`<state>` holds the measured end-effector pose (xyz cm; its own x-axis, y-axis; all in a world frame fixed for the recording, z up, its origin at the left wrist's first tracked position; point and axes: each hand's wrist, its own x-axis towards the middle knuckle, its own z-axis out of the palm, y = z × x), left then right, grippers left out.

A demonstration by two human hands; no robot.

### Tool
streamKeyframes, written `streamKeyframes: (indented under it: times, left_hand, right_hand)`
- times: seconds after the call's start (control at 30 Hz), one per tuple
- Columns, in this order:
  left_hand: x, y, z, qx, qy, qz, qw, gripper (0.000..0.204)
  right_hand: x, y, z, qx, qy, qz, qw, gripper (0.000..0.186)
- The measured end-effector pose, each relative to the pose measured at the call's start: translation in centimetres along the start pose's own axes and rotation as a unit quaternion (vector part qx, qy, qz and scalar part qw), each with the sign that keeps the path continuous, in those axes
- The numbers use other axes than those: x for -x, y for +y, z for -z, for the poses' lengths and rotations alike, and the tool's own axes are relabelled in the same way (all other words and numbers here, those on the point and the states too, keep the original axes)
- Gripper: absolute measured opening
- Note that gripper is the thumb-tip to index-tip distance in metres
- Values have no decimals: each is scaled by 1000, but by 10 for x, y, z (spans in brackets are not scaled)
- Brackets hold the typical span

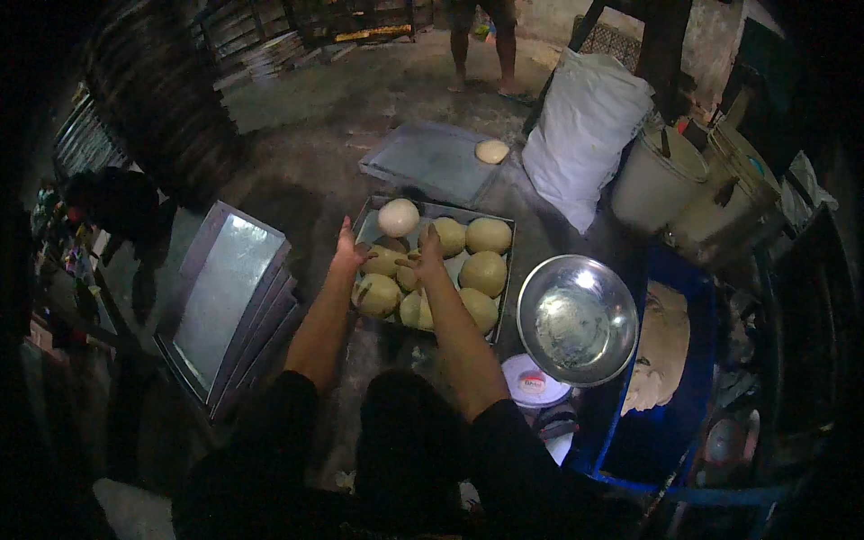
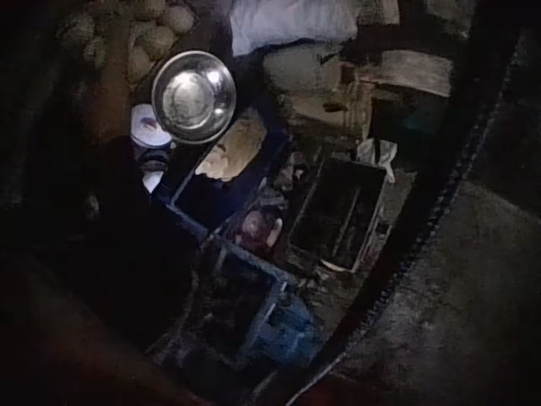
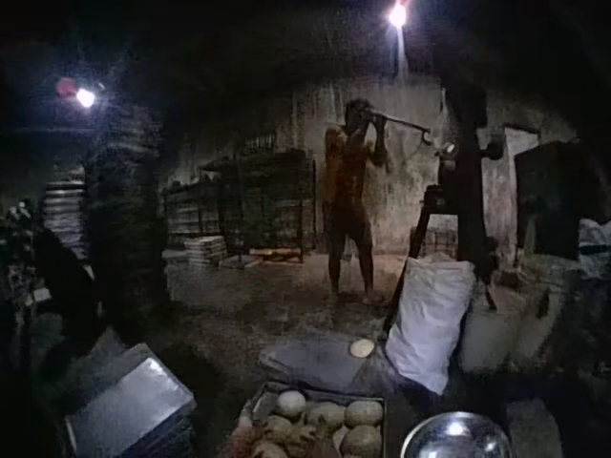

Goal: The person cuts sections of dough from a large container using a knife, weighs them on a scale, and then rounds the dough portions by hand before placing them onto a metal tray.

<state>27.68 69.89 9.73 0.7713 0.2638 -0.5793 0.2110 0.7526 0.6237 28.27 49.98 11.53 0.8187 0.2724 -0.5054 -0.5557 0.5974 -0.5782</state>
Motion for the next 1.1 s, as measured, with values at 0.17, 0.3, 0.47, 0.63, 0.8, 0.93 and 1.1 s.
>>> streamKeyframes:
  times: [0.17, 0.3, 0.47, 0.63, 0.8, 0.93, 1.1]
  left_hand:
    - [16, -76, 73, 126, 79, 34, 988, 78]
    - [58, -174, 150, -277, -163, -50, 945, 49]
    - [75, -224, 90, -78, -276, 102, 952, 39]
    - [67, -227, 74, -117, -115, 126, 978, 38]
    - [21, -238, 103, -101, -111, 69, 986, 42]
    - [24, -232, 45, -77, -101, 66, 990, 42]
    - [-103, -182, 91, -126, -175, -40, 976, 54]
  right_hand:
    - [85, 43, 98, -22, -119, -42, 992, 60]
    - [221, 57, 185, 0, -154, -11, 988, 47]
    - [386, 13, 236, 222, 52, 195, 954, 39]
    - [452, -24, 307, 311, 343, 405, 788, 35]
    - [494, -54, 374, 304, 391, 473, 729, 36]
    - [533, -54, 381, 358, 408, 479, 689, 36]
    - [560, -45, 446, 411, 473, 456, 632, 41]
